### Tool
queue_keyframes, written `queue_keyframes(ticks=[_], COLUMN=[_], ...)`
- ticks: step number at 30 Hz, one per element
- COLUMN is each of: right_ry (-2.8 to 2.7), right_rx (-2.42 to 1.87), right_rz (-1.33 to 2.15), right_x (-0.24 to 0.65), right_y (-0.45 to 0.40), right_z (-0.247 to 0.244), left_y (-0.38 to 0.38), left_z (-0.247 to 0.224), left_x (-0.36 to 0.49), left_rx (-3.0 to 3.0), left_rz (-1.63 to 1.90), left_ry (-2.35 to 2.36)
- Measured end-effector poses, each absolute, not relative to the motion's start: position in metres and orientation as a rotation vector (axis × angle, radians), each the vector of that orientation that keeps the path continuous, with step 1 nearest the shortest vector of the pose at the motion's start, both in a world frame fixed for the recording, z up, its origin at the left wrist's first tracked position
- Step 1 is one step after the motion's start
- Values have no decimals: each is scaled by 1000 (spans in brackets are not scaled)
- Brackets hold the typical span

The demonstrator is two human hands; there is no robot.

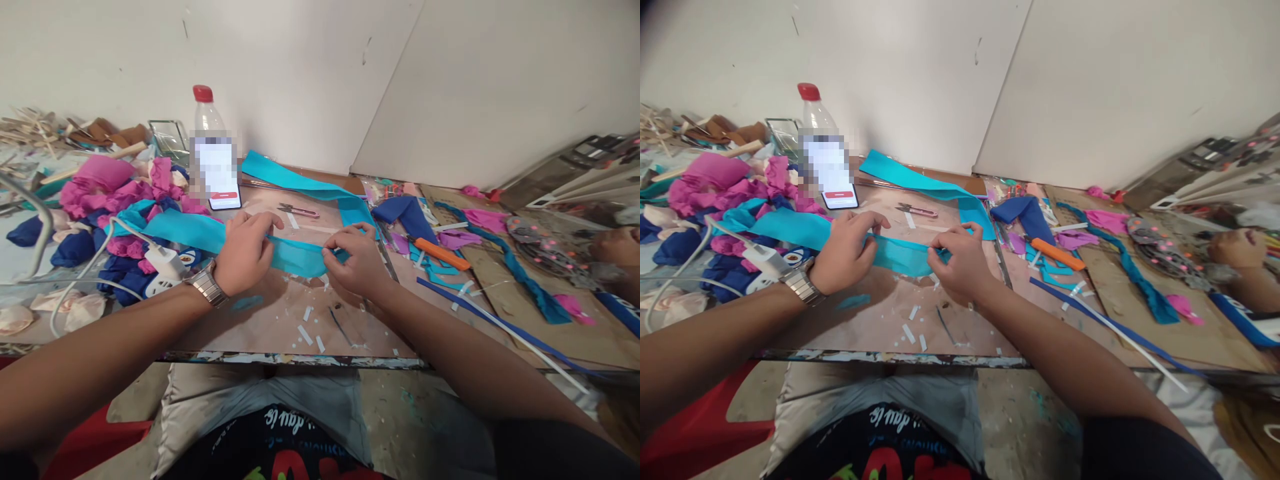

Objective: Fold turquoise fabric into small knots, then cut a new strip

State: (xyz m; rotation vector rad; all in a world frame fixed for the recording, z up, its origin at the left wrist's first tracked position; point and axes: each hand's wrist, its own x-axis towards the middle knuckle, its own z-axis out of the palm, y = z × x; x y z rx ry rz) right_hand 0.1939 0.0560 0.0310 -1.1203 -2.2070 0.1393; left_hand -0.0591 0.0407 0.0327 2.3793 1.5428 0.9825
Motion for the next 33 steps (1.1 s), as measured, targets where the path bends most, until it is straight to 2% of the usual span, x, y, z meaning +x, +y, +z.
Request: queue_keyframes(ticks=[25,28,33], right_ry=[-2158,-2223,-2388], right_rx=[-1156,-1097,-897], right_rz=[103,115,105], right_x=[195,195,189], right_y=[60,58,50], right_z=[28,29,30], left_y=[43,39,34], left_z=[37,38,31], left_x=[-60,-58,-53], left_rx=[2465,2512,2566], left_rz=[922,958,883], left_ry=[1656,1555,1096])
